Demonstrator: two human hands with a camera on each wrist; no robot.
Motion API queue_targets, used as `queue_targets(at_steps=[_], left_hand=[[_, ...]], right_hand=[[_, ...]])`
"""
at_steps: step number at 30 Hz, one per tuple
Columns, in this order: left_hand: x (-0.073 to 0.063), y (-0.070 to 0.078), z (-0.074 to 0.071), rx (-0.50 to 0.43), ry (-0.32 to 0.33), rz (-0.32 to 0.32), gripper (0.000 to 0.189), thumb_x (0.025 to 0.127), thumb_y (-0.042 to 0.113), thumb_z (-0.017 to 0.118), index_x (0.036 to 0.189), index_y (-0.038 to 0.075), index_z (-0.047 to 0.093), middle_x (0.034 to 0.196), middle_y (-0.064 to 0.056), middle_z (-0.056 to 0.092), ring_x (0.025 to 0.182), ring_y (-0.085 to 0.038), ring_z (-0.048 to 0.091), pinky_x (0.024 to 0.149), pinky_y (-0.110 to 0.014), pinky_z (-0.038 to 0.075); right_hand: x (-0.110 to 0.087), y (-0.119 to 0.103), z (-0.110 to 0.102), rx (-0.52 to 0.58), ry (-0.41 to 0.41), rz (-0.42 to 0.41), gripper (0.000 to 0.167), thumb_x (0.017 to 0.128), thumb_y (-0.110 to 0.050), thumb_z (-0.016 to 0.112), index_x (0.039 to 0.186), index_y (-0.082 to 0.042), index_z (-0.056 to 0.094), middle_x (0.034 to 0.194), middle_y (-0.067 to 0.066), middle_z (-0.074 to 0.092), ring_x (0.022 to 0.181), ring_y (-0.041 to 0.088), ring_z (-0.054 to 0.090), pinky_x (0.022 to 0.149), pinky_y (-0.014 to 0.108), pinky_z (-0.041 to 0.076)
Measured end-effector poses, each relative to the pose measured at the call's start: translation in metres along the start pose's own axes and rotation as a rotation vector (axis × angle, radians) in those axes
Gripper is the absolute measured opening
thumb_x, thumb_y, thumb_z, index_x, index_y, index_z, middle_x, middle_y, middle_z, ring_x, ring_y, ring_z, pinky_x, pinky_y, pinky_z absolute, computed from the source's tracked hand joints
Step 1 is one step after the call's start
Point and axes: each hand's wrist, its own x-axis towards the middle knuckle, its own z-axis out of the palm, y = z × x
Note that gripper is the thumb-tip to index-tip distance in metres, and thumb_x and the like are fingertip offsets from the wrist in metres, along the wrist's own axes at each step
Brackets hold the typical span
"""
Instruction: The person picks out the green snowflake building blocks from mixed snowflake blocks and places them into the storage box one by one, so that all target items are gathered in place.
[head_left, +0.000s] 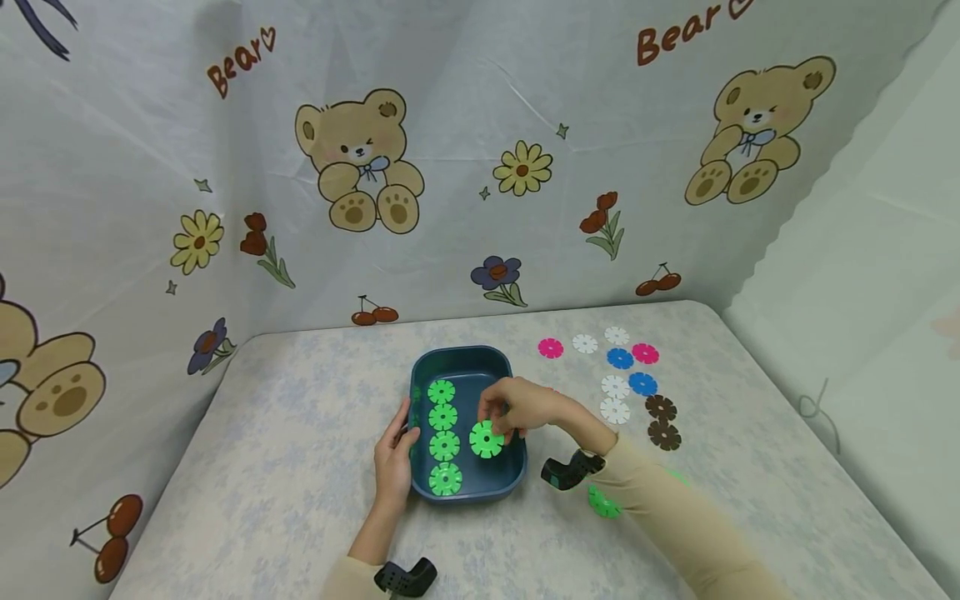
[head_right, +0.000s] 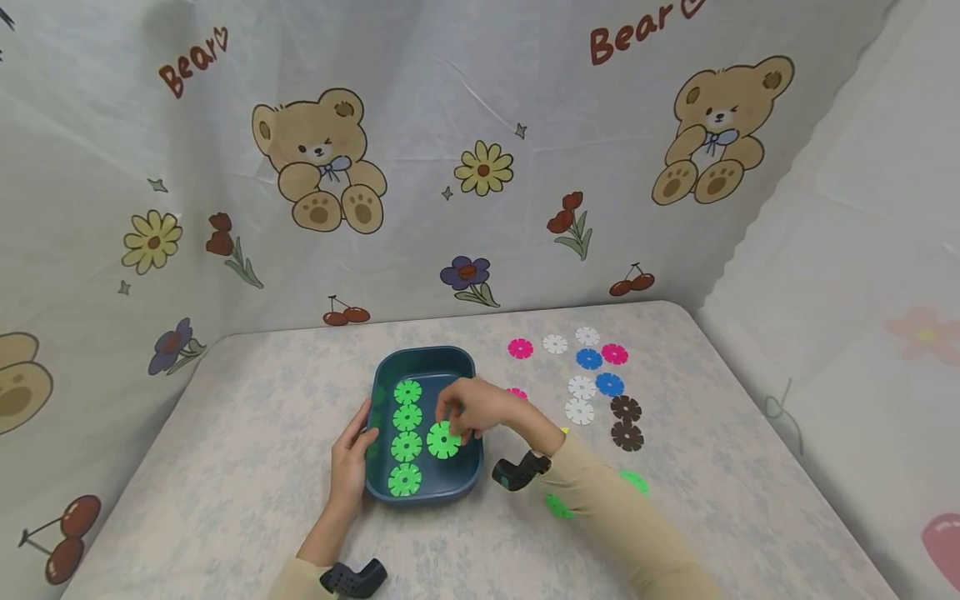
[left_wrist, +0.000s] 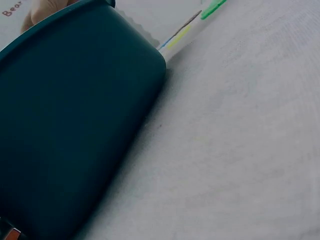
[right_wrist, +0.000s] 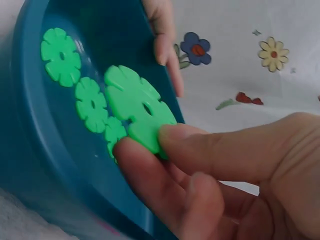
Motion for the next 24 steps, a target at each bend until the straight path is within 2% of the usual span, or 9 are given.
queue_targets(at_steps=[5,9,15,24], left_hand=[[0.0,0.0,0.0,-0.005,0.0,0.004,0.048,0.101,0.01,0.048,0.149,0.015,0.043,0.155,-0.003,0.038,0.131,-0.026,0.044,0.092,-0.009,0.037],[0.001,-0.001,0.0,-0.011,-0.002,0.005,0.048,0.101,0.009,0.048,0.149,0.014,0.043,0.155,-0.003,0.038,0.13,-0.026,0.045,0.092,-0.01,0.038],[0.001,-0.002,-0.001,-0.009,0.0,0.007,0.048,0.101,0.01,0.048,0.149,0.015,0.044,0.155,-0.001,0.039,0.128,-0.024,0.046,0.092,-0.011,0.038],[0.001,-0.004,-0.001,-0.017,-0.019,0.029,0.048,0.102,0.01,0.048,0.149,0.015,0.042,0.156,-0.003,0.038,0.131,-0.027,0.044,0.094,-0.011,0.038]], right_hand=[[0.014,-0.003,0.014,-0.044,-0.111,0.022,0.012,0.086,0.004,0.067,0.092,-0.006,0.067,0.071,0.005,0.065,0.058,0.018,0.068,0.048,0.025,0.05],[0.02,-0.005,0.022,-0.09,-0.167,0.05,0.012,0.086,0.005,0.068,0.09,-0.005,0.067,0.071,0.008,0.068,0.055,0.016,0.067,0.048,0.025,0.051],[0.026,-0.006,0.029,-0.18,-0.182,0.073,0.012,0.083,0.006,0.07,0.088,-0.004,0.067,0.067,0.008,0.068,0.052,0.015,0.065,0.048,0.024,0.05],[0.032,-0.001,0.039,-0.267,-0.197,0.126,0.018,0.082,0.005,0.072,0.082,-0.012,0.067,0.063,0.001,0.066,0.052,0.014,0.066,0.051,0.024,0.051]])
